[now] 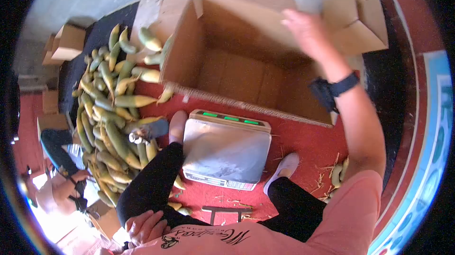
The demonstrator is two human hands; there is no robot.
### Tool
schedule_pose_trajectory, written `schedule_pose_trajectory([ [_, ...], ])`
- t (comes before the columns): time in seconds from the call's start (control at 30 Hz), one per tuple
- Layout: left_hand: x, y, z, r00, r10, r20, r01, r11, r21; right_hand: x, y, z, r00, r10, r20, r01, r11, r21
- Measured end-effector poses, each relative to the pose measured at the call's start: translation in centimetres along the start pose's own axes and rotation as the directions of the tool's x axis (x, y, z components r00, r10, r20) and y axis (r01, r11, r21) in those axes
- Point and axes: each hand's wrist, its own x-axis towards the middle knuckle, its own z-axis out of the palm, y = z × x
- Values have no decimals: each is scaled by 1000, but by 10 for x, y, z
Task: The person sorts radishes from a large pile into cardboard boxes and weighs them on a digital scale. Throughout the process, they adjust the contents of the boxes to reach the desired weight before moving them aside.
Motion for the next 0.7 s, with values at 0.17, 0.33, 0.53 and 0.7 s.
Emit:
schedule_pose_trajectory([
  [0.17,32,-2,-9,990,113,-89,-117,993,-32,15,-32,3,971,-128,204,131,991,-3],
  [0.33,43,4,-5,993,75,-92,-77,997,-27,28,63,-33,976,-38,-215,0,985,-174],
  [0.53,47,-1,-1,988,111,-110,-109,994,21,-8,255,-97,865,380,-327,-497,563,-660],
  [0.7,51,3,-1,995,80,-63,-77,996,54,-36,242,-89,895,388,-218,-396,471,-788],
])
